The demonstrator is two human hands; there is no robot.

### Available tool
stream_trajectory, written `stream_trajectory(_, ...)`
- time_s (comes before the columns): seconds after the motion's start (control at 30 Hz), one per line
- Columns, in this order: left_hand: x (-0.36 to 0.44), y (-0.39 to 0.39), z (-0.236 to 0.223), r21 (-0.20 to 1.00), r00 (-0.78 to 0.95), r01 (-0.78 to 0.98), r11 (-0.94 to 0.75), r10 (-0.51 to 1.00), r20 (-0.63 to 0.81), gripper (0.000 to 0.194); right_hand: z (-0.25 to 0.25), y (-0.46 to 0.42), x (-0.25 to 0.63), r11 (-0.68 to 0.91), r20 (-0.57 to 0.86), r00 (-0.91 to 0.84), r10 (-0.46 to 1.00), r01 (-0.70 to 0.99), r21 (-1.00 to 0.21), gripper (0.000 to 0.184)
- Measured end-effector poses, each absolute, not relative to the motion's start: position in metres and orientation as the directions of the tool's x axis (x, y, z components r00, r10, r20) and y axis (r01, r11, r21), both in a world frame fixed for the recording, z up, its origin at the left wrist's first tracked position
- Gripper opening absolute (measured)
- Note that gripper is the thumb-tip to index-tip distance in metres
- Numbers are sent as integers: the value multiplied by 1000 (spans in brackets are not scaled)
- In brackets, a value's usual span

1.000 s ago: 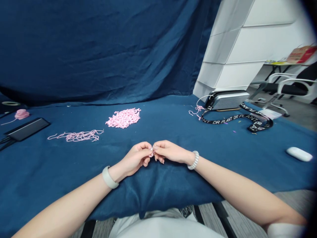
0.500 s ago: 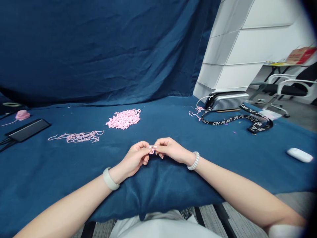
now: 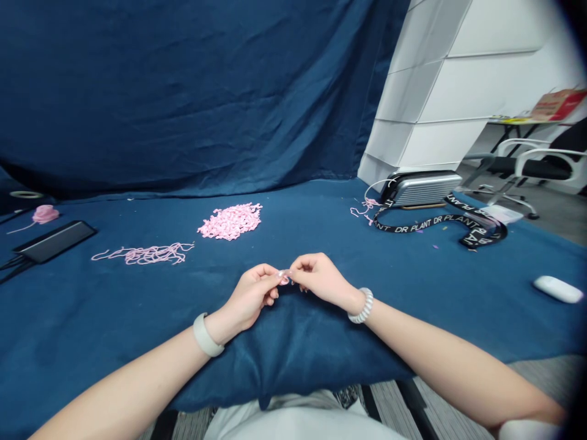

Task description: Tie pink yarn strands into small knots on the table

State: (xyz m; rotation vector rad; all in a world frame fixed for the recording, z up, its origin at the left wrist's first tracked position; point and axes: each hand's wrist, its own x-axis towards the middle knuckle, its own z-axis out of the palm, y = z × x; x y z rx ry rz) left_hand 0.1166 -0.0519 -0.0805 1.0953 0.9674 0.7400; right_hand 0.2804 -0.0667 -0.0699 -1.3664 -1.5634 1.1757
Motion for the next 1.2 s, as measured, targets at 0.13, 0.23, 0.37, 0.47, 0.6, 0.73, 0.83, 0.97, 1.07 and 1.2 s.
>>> stream_trajectory(0.13,118,-53,-80,943,380,-58,328,881,-283,28,-75,-69,276,24,-8,-111,994,287,-958,20)
stream_trajectory(0.23,118,-54,-79,939,369,-72,337,883,-289,27,-77,-70,276,67,32,-123,992,294,-953,19)
stream_trajectory(0.37,119,-54,-80,940,341,-75,333,894,-290,26,-78,-71,275,234,206,-111,972,461,-856,18)
stream_trajectory(0.47,119,-53,-81,941,319,-90,325,905,-282,27,-79,-72,275,469,467,-166,869,577,-668,18)
stream_trajectory(0.6,120,-53,-83,939,290,-111,326,914,-283,27,-85,-71,277,651,622,-325,712,638,-411,20)
stream_trajectory(0.73,121,-53,-83,930,272,-147,338,917,-291,29,-88,-69,280,702,639,-464,613,691,-173,24)
stream_trajectory(0.83,120,-52,-83,923,282,-175,344,915,-288,27,-86,-69,281,714,650,-522,553,699,-46,23)
stream_trajectory(0.97,120,-51,-83,916,288,-191,353,912,-292,25,-83,-70,283,730,649,-583,490,681,61,18)
stream_trajectory(1.07,119,-50,-83,916,287,-202,347,915,-283,24,-80,-71,286,756,639,-625,448,647,102,17)
stream_trajectory(1.2,119,-50,-82,929,287,-220,297,930,-229,23,-75,-72,291,834,696,-570,436,547,-74,15)
